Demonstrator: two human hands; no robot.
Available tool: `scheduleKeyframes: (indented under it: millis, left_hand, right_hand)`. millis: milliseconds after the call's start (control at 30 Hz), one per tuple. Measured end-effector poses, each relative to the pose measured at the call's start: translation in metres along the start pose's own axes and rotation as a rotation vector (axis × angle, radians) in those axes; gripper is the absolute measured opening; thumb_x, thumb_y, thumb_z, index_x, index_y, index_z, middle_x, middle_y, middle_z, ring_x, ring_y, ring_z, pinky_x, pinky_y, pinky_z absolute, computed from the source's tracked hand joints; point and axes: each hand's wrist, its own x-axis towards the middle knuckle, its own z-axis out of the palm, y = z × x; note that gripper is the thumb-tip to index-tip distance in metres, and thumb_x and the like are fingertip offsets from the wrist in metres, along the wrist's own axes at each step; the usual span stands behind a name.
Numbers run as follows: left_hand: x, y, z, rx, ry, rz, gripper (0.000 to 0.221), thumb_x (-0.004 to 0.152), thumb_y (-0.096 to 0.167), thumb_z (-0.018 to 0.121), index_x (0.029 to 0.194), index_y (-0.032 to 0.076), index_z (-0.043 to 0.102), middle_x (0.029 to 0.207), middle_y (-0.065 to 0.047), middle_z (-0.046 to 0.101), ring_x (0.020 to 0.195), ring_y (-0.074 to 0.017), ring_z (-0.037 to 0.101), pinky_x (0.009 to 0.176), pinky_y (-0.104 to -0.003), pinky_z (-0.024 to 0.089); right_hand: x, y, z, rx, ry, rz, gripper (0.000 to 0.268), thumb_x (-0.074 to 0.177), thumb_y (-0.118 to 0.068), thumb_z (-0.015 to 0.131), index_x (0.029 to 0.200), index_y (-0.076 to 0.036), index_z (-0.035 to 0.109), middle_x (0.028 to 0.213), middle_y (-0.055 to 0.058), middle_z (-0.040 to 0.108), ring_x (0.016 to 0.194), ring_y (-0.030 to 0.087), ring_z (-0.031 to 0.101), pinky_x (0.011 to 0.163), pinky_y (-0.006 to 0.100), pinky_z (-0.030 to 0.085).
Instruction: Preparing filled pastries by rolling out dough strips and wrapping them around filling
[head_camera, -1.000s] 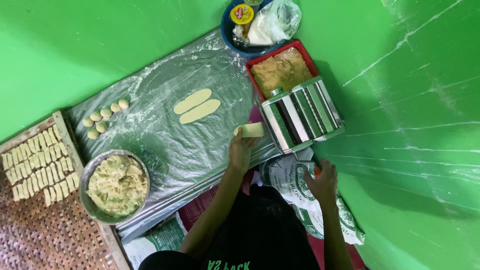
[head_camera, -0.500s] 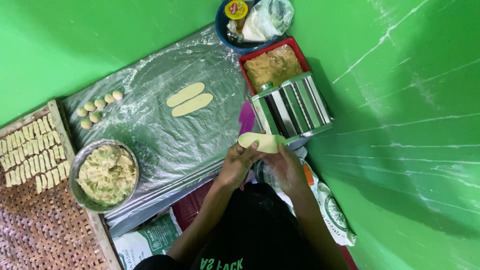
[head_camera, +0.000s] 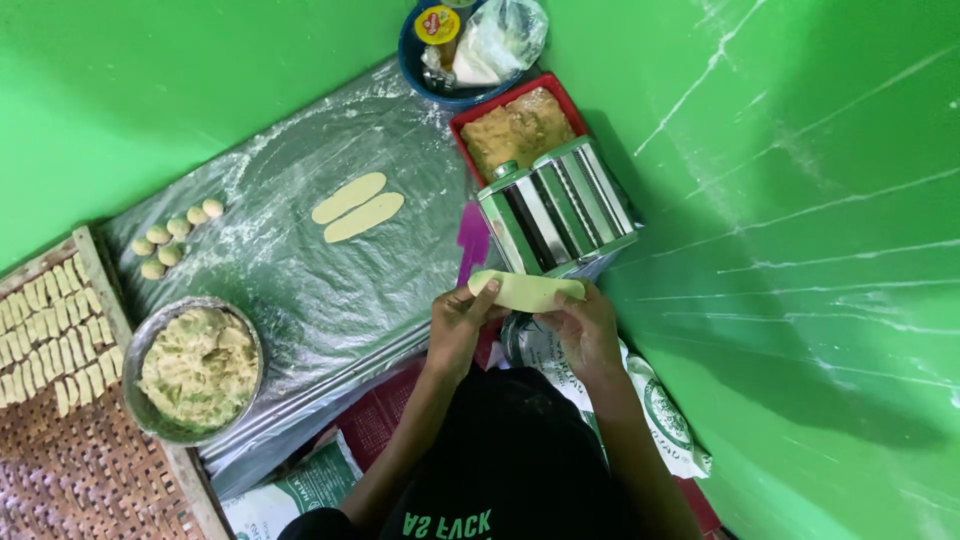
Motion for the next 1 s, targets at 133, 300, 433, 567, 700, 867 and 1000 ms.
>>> scheduleKeyframes:
  millis: [133, 300, 433, 567, 700, 867, 1000]
  left_hand:
    - [0.001, 0.005, 0.006, -0.017, 0.02, -0.01, 0.03, 0.096, 0.011, 0.072, 0.11, -0.016, 0.071, 0.096, -0.03, 0.075, 0.088, -0.0294, 0.073, 0.085, -0.05, 0.065]
    - [0.004, -0.001, 0.003, -0.071, -0.029, 0.022, 0.027, 0.097, 0.007, 0.07, 0.109, -0.017, 0.07, 0.095, -0.034, 0.074, 0.091, -0.0368, 0.073, 0.084, -0.055, 0.063]
    - [0.002, -0.003, 0.001, -0.103, -0.046, -0.006, 0.026, 0.097, 0.006, 0.07, 0.11, -0.016, 0.07, 0.095, -0.031, 0.075, 0.091, -0.0346, 0.073, 0.087, -0.055, 0.063]
    - [0.001, 0.004, -0.001, -0.109, -0.026, 0.007, 0.027, 0.093, 0.007, 0.075, 0.108, -0.015, 0.071, 0.093, -0.028, 0.075, 0.089, -0.0307, 0.073, 0.086, -0.053, 0.063]
    - [-0.001, 0.021, 0.003, -0.092, 0.064, 0.076, 0.018, 0.088, -0.001, 0.078, 0.101, -0.013, 0.075, 0.089, -0.025, 0.077, 0.084, -0.0244, 0.073, 0.082, -0.046, 0.066]
    - [0.002, 0.021, -0.005, -0.065, 0.156, 0.15, 0.011, 0.087, -0.001, 0.08, 0.095, -0.007, 0.078, 0.082, -0.017, 0.078, 0.082, -0.0175, 0.07, 0.079, -0.039, 0.064]
    - [0.0, 0.04, -0.004, -0.032, 0.118, 0.156, 0.014, 0.081, 0.0, 0.084, 0.095, -0.003, 0.08, 0.079, -0.014, 0.078, 0.08, -0.0138, 0.07, 0.079, -0.036, 0.063]
  right_hand:
    - [-0.007, -0.022, 0.03, -0.116, 0.084, -0.032, 0.034, 0.089, -0.012, 0.079, 0.115, 0.004, 0.065, 0.1, 0.021, 0.074, 0.086, 0.033, 0.077, 0.07, 0.042, 0.07]
    - [-0.002, -0.023, 0.027, -0.174, 0.194, -0.05, 0.02, 0.088, -0.008, 0.081, 0.102, 0.002, 0.071, 0.092, 0.02, 0.077, 0.08, 0.032, 0.078, 0.066, 0.041, 0.069]
    - [-0.001, -0.023, 0.027, -0.167, 0.181, -0.047, 0.023, 0.087, -0.008, 0.082, 0.103, 0.003, 0.071, 0.092, 0.022, 0.077, 0.081, 0.032, 0.078, 0.065, 0.042, 0.07]
    - [-0.001, -0.023, 0.033, -0.169, 0.166, -0.045, 0.019, 0.086, -0.006, 0.082, 0.098, 0.002, 0.071, 0.089, 0.019, 0.077, 0.079, 0.031, 0.078, 0.063, 0.04, 0.069]
    - [0.005, -0.016, 0.034, -0.205, 0.109, -0.074, 0.023, 0.081, -0.003, 0.086, 0.097, 0.005, 0.07, 0.09, 0.022, 0.077, 0.078, 0.034, 0.077, 0.065, 0.044, 0.068]
    - [0.007, -0.019, 0.048, -0.269, 0.083, -0.121, 0.02, 0.084, -0.004, 0.084, 0.097, 0.004, 0.07, 0.09, 0.02, 0.077, 0.079, 0.031, 0.077, 0.066, 0.041, 0.069]
    - [0.006, -0.023, 0.058, -0.282, 0.054, -0.163, 0.02, 0.084, -0.002, 0.083, 0.095, 0.005, 0.068, 0.088, 0.019, 0.076, 0.077, 0.03, 0.077, 0.061, 0.039, 0.069]
